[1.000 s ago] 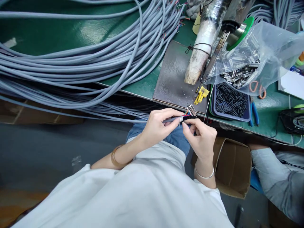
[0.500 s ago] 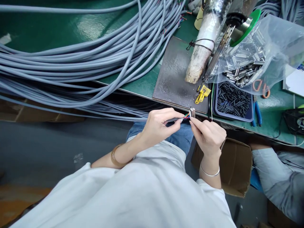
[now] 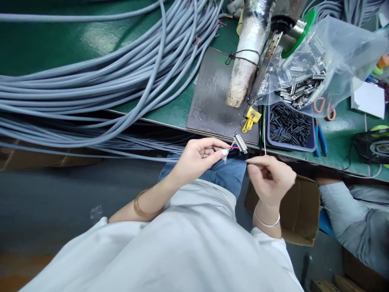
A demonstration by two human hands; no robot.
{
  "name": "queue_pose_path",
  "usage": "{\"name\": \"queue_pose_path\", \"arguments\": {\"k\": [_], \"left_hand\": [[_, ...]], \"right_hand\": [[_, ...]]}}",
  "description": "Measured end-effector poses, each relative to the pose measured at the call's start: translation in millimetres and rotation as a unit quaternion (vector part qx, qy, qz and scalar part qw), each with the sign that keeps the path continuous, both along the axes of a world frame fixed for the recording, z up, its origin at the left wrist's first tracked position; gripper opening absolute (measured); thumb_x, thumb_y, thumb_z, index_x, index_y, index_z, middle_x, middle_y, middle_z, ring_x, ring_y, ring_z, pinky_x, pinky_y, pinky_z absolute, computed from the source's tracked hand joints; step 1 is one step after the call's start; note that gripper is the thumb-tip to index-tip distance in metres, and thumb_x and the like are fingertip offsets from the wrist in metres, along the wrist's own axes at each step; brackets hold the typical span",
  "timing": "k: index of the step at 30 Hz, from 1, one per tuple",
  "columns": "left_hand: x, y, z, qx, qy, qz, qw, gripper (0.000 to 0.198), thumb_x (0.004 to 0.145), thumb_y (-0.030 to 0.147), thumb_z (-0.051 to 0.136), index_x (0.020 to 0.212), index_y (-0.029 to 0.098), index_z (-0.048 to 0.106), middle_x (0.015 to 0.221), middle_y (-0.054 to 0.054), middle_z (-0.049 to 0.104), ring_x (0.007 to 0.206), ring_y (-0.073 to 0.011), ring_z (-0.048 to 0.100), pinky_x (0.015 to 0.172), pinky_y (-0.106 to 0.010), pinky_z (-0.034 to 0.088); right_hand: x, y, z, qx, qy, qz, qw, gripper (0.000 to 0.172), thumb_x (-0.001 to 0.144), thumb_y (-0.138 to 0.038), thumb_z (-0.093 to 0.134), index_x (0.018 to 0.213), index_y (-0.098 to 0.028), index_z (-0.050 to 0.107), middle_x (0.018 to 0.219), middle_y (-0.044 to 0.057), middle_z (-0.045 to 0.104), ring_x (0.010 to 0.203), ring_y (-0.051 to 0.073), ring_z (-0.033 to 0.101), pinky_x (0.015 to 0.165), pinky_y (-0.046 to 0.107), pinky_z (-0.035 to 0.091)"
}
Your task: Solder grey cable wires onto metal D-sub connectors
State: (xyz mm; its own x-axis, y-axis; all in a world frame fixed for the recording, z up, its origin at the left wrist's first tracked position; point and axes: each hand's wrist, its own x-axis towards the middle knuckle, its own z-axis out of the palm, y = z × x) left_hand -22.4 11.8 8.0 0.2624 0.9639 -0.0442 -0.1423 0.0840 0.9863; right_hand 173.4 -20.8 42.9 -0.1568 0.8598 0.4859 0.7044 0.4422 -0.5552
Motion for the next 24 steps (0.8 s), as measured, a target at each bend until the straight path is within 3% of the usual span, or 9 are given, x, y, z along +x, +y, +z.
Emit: {"name": "queue_pose_path", "arguments": {"k": [5, 10, 13, 16, 18, 22, 24], "left_hand": [[0.0, -1.8, -2.6, -0.005, -0.006, 0.0, 1.0, 0.02, 0.087, 0.028, 0.073, 0.098, 0.012, 0.077, 0.07, -0.003, 0.072, 0.051, -0.0075, 0.058, 0.048, -0.017, 0.048], [-2.6, -5.1, -5.5, 0.014, 0.012, -0.007, 1.0, 0.02, 0.089, 0.028, 0.07, 0.101, 0.014, 0.078, 0.071, -0.002, 0.072, 0.05, -0.007, 0.055, 0.048, -0.018, 0.046], [-3.6, -7.5, -8.6, 0.073, 0.08, 0.015, 0.994, 0.018, 0.089, 0.022, 0.069, 0.102, 0.013, 0.078, 0.083, -0.005, 0.076, 0.059, -0.0088, 0.06, 0.055, -0.02, 0.049], [-1.0, -10.5, -12.9, 0.226, 0.18, 0.064, 0.955, 0.02, 0.09, 0.014, 0.066, 0.108, 0.014, 0.076, 0.085, -0.005, 0.075, 0.064, -0.0094, 0.059, 0.06, -0.021, 0.048], [2.8, -11.8, -14.9, 0.332, 0.213, 0.085, 0.915, 0.021, 0.092, 0.011, 0.064, 0.11, 0.014, 0.074, 0.084, -0.005, 0.075, 0.066, -0.0099, 0.062, 0.064, -0.021, 0.049], [10.9, -11.6, -9.1, 0.471, 0.259, 0.066, 0.84, 0.015, 0.094, 0.015, 0.065, 0.107, 0.012, 0.072, 0.079, -0.006, 0.075, 0.067, -0.0123, 0.066, 0.065, -0.022, 0.05], [13.1, -10.8, 0.3, 0.489, 0.263, 0.01, 0.832, 0.014, 0.097, 0.019, 0.063, 0.104, 0.012, 0.073, 0.073, -0.004, 0.073, 0.061, -0.0117, 0.064, 0.06, -0.022, 0.047]], "right_hand": [[-19.0, 3.0, -11.4, 0.001, -0.153, 0.048, 0.987, 0.023, 0.094, -0.04, 0.066, 0.085, -0.019, 0.07, 0.055, -0.006, 0.06, 0.047, 0.007, 0.051, 0.056, 0.025, 0.036], [-17.5, 0.7, -10.6, -0.017, -0.136, 0.049, 0.989, 0.014, 0.096, -0.024, 0.061, 0.085, -0.02, 0.068, 0.061, -0.006, 0.064, 0.051, 0.006, 0.053, 0.059, 0.024, 0.038], [2.3, -1.2, 2.9, 0.013, -0.109, -0.016, 0.994, 0.01, 0.095, -0.023, 0.063, 0.088, -0.022, 0.07, 0.063, -0.006, 0.064, 0.053, 0.007, 0.054, 0.059, 0.023, 0.04], [34.5, 9.4, 12.3, 0.039, -0.124, -0.166, 0.978, 0.012, 0.095, -0.028, 0.063, 0.088, -0.022, 0.071, 0.065, -0.004, 0.065, 0.056, 0.009, 0.055, 0.06, 0.025, 0.04], [56.7, 24.9, 11.8, 0.021, -0.168, -0.22, 0.961, 0.017, 0.095, -0.032, 0.063, 0.086, -0.021, 0.072, 0.07, -0.001, 0.066, 0.063, 0.013, 0.058, 0.064, 0.028, 0.04], [83.4, 61.3, 2.6, -0.047, -0.219, -0.237, 0.945, 0.013, 0.089, -0.033, 0.069, 0.085, -0.021, 0.074, 0.079, 0.002, 0.069, 0.071, 0.016, 0.059, 0.068, 0.031, 0.037], [86.1, 74.9, -0.3, -0.08, -0.23, -0.24, 0.94, 0.011, 0.085, -0.031, 0.072, 0.083, -0.021, 0.074, 0.08, 0.002, 0.07, 0.072, 0.017, 0.059, 0.069, 0.032, 0.036]]}}
